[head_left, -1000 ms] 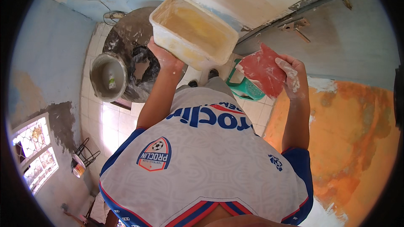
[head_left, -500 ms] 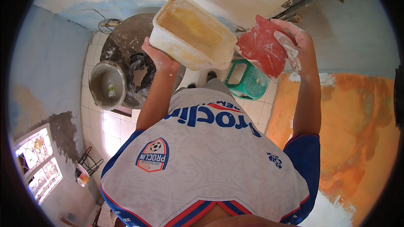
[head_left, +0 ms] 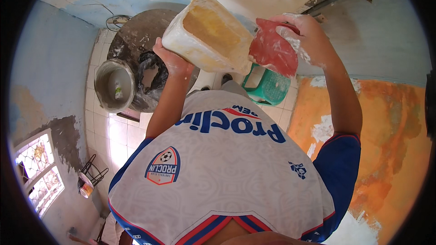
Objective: The person applies a putty-like substance to a wall and ceiling corner using a red plastic spreader, then scrapes the tool clean inside a plastic container.
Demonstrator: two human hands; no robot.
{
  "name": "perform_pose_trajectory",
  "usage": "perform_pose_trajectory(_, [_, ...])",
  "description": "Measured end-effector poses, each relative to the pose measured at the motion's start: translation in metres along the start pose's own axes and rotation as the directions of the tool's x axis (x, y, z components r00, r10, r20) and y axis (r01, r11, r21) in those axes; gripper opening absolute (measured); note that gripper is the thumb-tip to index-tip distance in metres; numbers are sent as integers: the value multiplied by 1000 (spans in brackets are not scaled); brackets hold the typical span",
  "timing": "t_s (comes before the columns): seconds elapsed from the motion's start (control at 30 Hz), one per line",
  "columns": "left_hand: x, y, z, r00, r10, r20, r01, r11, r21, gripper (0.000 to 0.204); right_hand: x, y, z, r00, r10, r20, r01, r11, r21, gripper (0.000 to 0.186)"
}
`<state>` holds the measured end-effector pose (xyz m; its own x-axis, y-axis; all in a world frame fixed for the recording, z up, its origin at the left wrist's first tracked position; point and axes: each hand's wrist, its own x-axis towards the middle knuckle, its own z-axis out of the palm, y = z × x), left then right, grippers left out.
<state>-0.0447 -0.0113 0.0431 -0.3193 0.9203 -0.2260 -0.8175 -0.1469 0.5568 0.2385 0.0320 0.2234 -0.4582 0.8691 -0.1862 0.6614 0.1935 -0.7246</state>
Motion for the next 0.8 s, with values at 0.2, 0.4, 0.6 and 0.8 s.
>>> perform_pose_trajectory(0.2, [-4,-2,2,1000,-23,-14,23,1000,15,78,-1,-15,4,989,97,109,-109,987,116,24])
perform_pose_trajectory(0.4, [-5,-5,-7,998,-53,-28,52,998,-22,77,-5,-9,10,975,184,121,-209,946,247,25])
perform_pose_trajectory(0.6, [-6,-4,-13,998,-55,-31,55,998,-9,77,-12,15,15,983,155,101,-178,942,285,27])
perform_pose_trajectory(0.8, [-10,-3,-5,995,-81,-63,78,996,-42,77,-24,8,16,993,24,-118,-15,997,71,29])
